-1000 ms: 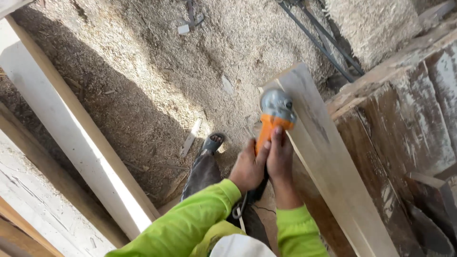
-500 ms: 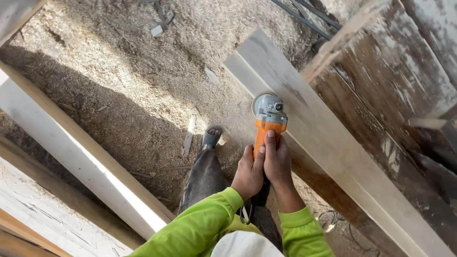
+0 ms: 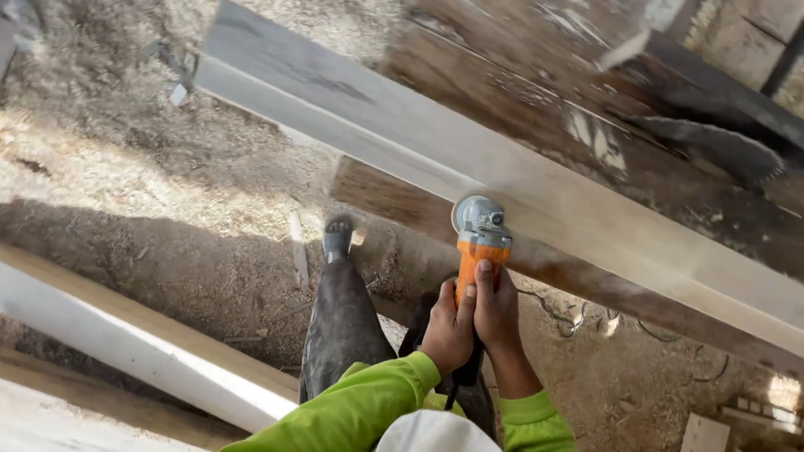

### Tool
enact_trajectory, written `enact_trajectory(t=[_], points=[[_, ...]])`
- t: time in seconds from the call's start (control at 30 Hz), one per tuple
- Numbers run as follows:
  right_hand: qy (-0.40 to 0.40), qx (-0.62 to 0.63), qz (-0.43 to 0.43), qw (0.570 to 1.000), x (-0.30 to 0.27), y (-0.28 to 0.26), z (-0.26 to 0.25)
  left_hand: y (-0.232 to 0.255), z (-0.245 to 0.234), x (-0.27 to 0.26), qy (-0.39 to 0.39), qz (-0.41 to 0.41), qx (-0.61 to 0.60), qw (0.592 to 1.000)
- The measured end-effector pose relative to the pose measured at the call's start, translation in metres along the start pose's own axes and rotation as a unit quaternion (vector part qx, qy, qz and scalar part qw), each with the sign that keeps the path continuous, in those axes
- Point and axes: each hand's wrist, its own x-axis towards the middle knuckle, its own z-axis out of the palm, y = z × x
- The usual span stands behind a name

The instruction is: Sand the surface of a wooden beam using a handheld power sander.

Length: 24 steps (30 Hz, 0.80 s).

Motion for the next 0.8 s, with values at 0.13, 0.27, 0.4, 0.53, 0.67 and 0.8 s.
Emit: enact_trajectory(t=[0.13, 0.27, 0.4, 0.53, 0.67, 0.8], points=[[0.051, -0.011, 0.036, 0.998, -0.016, 0.04, -0.083, -0.008, 0.07, -0.021, -0.052, -0.023, 0.017, 0.998], [0.126, -0.011, 0.077, 0.989, -0.021, 0.105, -0.171, -0.025, 0.143, -0.025, -0.137, -0.037, 0.075, 0.987], [0.21, 0.083, 0.096, 0.969, -0.03, 0.092, -0.2, -0.009, 0.167, -0.025, -0.212, -0.07, 0.115, 0.968], [0.188, 0.125, 0.134, 0.965, -0.025, 0.095, -0.165, -0.012, 0.128, -0.022, -0.211, -0.082, 0.085, 0.97], [0.089, -0.028, 0.046, 0.995, -0.016, 0.067, -0.1, -0.004, 0.063, -0.019, -0.1, -0.041, 0.033, 0.994], [-0.028, -0.053, -0.002, 0.998, -0.001, 0.0, -0.014, 0.009, -0.004, -0.005, -0.008, -0.019, -0.051, 0.998]])
